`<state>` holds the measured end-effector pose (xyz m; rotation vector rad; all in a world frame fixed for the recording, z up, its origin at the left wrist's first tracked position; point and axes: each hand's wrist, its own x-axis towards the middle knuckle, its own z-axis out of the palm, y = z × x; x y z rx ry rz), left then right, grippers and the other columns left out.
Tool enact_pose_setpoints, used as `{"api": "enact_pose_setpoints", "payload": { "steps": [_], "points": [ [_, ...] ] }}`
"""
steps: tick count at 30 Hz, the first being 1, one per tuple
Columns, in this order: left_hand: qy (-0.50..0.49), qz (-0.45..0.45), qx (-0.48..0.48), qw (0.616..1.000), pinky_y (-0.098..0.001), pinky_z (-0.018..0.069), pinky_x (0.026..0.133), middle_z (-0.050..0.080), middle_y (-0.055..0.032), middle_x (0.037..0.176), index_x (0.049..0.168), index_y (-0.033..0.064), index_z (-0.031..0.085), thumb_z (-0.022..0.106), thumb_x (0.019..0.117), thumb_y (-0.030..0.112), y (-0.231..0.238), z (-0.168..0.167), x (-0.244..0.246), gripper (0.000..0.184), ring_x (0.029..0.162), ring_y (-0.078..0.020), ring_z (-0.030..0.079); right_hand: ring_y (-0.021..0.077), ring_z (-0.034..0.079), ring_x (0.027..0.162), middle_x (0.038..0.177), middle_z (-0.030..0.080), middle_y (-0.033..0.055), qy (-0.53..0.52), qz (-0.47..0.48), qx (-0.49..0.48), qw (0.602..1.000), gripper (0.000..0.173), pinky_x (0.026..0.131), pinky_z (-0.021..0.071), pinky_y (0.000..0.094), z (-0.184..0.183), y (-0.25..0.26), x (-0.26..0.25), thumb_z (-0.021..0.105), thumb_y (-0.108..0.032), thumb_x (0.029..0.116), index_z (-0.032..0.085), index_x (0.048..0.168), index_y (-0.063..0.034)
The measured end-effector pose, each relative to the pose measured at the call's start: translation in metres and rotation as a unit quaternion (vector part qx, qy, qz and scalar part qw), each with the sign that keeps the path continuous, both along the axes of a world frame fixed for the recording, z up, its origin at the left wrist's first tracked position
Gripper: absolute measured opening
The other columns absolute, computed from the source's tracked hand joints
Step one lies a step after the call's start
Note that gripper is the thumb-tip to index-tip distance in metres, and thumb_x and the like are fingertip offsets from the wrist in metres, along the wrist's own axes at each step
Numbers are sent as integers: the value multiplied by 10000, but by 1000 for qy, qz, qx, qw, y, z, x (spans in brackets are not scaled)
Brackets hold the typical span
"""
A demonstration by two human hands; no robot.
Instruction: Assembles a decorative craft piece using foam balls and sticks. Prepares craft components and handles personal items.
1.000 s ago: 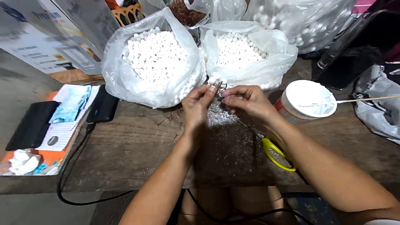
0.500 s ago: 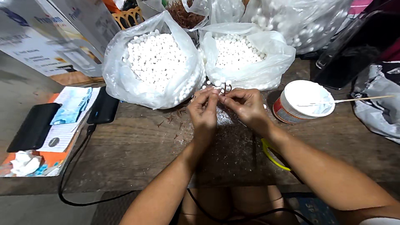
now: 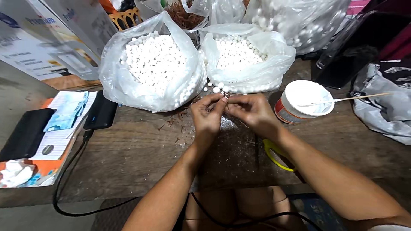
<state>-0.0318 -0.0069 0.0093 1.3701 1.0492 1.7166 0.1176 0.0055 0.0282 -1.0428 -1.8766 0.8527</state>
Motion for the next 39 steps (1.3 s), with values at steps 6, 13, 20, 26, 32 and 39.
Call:
{"api": "enact_pose_setpoints", "payload": {
  "steps": [6, 13, 20, 26, 32, 39],
  "points": [
    [30, -28, 31, 999, -188, 591, 741, 720, 24, 866, 984, -44, 698, 643, 923, -84, -3, -1, 2, 91, 760, 0, 684, -57, 653, 694, 807, 711, -202, 110, -163, 73, 978, 105, 654, 567, 142, -8, -71, 110, 710, -189, 934, 733, 896, -284],
    [74, -45, 68, 994, -138, 552, 669, 686, 30, 817, 972, -59, 681, 641, 918, -75, -2, 10, 37, 70, 694, 42, 633, -25, 579, 570, 731, 584, -148, 163, -300, 39, 939, 375, 562, 538, 159, -16, -51, 153, 603, -45, 956, 507, 1317, -74],
    [112, -64, 86, 988, -114, 528, 643, 680, -23, 825, 960, -91, 694, 640, 916, -57, 4, 5, 59, 78, 664, 54, 597, -21, 673, 740, 925, 719, -161, 132, -264, 198, 935, 138, 685, 592, 189, -8, -54, 166, 597, -83, 1008, 715, 1048, -142],
    [126, -70, 58, 988, -108, 528, 613, 690, -29, 807, 935, -82, 708, 659, 892, -64, -2, -3, 61, 68, 625, 61, 593, 28, 698, 670, 805, 740, -99, 268, -314, 126, 902, 313, 653, 606, 199, -3, -54, 171, 413, -15, 1031, 684, 945, -148],
    [150, -66, 54, 985, -93, 475, 574, 665, -36, 761, 918, -74, 724, 661, 889, -47, -5, -2, 65, 74, 587, 64, 542, 23, 668, 643, 748, 707, -75, 372, -297, 16, 879, 410, 633, 577, 174, 6, -60, 156, 287, -69, 1072, 656, 908, -141],
    [165, -60, 63, 982, -92, 460, 576, 651, -42, 744, 898, -66, 730, 659, 886, -39, -6, -2, 64, 77, 591, 59, 531, 15, 671, 651, 759, 722, -82, 344, -239, 29, 908, 406, 642, 579, 173, 6, -59, 128, 332, -47, 1049, 696, 903, -154]
  ]
}}
